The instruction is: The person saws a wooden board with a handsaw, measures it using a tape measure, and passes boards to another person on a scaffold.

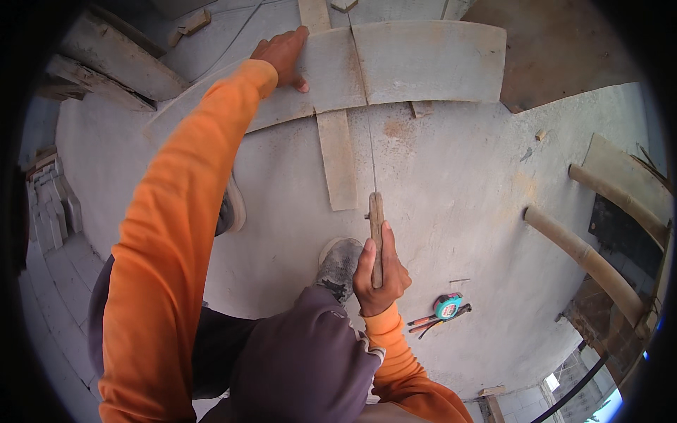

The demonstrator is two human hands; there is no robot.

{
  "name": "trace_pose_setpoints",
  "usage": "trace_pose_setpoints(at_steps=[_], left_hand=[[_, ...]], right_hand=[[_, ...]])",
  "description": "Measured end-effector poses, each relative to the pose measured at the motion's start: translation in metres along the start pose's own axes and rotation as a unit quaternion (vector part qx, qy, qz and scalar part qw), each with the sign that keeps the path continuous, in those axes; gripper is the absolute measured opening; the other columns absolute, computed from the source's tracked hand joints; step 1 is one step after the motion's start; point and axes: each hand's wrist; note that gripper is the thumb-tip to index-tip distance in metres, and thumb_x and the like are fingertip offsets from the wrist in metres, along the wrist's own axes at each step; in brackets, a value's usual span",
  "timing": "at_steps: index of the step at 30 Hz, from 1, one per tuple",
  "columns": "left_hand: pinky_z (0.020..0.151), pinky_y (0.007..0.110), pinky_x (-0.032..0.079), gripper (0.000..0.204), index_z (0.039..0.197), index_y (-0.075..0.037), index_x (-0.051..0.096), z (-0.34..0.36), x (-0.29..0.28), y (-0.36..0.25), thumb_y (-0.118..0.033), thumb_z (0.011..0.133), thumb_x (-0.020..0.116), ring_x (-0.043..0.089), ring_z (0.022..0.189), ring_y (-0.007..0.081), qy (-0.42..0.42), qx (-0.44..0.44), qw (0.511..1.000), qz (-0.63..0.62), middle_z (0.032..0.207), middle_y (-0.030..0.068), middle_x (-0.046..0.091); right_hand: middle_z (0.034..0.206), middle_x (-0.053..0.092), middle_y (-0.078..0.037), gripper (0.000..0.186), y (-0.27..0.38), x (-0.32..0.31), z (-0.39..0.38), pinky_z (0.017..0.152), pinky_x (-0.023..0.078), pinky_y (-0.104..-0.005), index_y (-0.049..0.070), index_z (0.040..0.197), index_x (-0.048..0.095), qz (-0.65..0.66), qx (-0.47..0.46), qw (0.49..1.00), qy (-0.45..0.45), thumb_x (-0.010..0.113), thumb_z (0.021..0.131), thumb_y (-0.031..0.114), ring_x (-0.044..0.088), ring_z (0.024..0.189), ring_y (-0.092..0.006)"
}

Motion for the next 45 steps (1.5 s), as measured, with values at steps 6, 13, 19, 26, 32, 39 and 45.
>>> trace_pose_setpoints(at_steps=[6, 13, 19, 26, 32, 39, 45], left_hand=[[0.104, 0.050, 0.043, 0.081, 0.127, -0.007, 0.048, 0.007, 0.009, -0.002, -0.023, 0.063, 0.095, 0.059, 0.124, 0.0351, -0.023, 0.009, 1.000, -0.014, 0.125, 0.0134, 0.066], [0.108, 0.047, 0.042, 0.091, 0.138, -0.008, 0.044, 0.005, 0.002, 0.004, -0.021, 0.064, 0.094, 0.058, 0.126, 0.0355, -0.008, 0.006, 1.000, -0.026, 0.131, 0.0124, 0.064], [0.108, 0.047, 0.040, 0.093, 0.138, -0.009, 0.044, 0.009, 0.002, -0.009, -0.021, 0.062, 0.095, 0.057, 0.128, 0.0342, 0.013, -0.013, 0.999, -0.035, 0.132, 0.0119, 0.064], [0.107, 0.047, 0.040, 0.089, 0.135, -0.010, 0.046, 0.007, 0.003, 0.003, -0.022, 0.062, 0.095, 0.057, 0.128, 0.0325, 0.004, -0.018, 0.999, -0.035, 0.130, 0.0102, 0.065], [0.105, 0.048, 0.040, 0.089, 0.136, -0.011, 0.047, 0.004, 0.005, -0.013, -0.023, 0.062, 0.095, 0.057, 0.128, 0.0313, -0.015, -0.012, 1.000, -0.013, 0.130, 0.0091, 0.065], [0.105, 0.049, 0.040, 0.088, 0.136, -0.012, 0.047, -0.001, -0.003, -0.003, -0.022, 0.063, 0.094, 0.057, 0.128, 0.0309, -0.008, -0.023, 1.000, -0.018, 0.129, 0.0092, 0.065], [0.105, 0.048, 0.041, 0.075, 0.127, -0.013, 0.053, 0.006, 0.007, -0.021, -0.022, 0.066, 0.095, 0.060, 0.124, 0.0279, -0.039, -0.013, 0.999, -0.028, 0.122, 0.0063, 0.069]], right_hand=[[0.092, 0.076, -0.019, 0.032, 0.017, 0.056, 0.128, 0.056, 0.051, -0.0260, -0.005, 0.124, 0.068, 0.053, -0.001, 0.998, -0.017, 0.069, 0.093, 0.004, 0.065, 0.057, -0.0138], [0.104, 0.075, -0.024, 0.032, -0.008, -0.011, -0.017, 0.066, 0.057, -0.0259, -0.011, 0.123, 0.066, 0.008, 0.019, 1.000, -0.004, 0.065, 0.094, 0.003, 0.077, 0.077, -0.0228], [0.086, 0.074, -0.020, 0.031, 0.007, 0.073, 0.142, 0.058, 0.053, -0.0281, -0.003, 0.122, 0.069, 0.066, -0.035, 0.995, -0.063, 0.072, 0.093, 0.007, 0.071, 0.062, -0.0189], [0.102, 0.075, -0.027, 0.035, 0.005, -0.023, -0.025, 0.074, 0.059, -0.0288, -0.016, 0.124, 0.062, -0.011, 0.049, 0.998, 0.027, 0.063, 0.093, 0.000, 0.078, 0.088, -0.0298], [0.091, 0.075, -0.018, 0.033, 0.024, 0.065, 0.151, 0.057, 0.051, -0.0285, -0.001, 0.125, 0.068, 0.041, 0.000, 0.999, -0.015, 0.071, 0.093, 0.004, 0.064, 0.057, -0.0150], [0.106, 0.073, -0.029, 0.037, 0.042, -0.031, 0.004, 0.073, 0.059, -0.0286, -0.015, 0.128, 0.060, -0.011, 0.030, 0.999, 0.043, 0.061, 0.094, -0.001, 0.078, 0.086, -0.0274], [0.093, 0.076, -0.019, 0.032, 0.018, 0.047, 0.139, 0.056, 0.051, -0.0264, -0.004, 0.124, 0.068, 0.022, 0.000, 1.000, 0.005, 0.069, 0.093, 0.003, 0.063, 0.056, -0.0145]])
Point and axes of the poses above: each hand's wrist, its own z-axis towards the middle knuckle, its own x-axis out of the palm, y = z × x
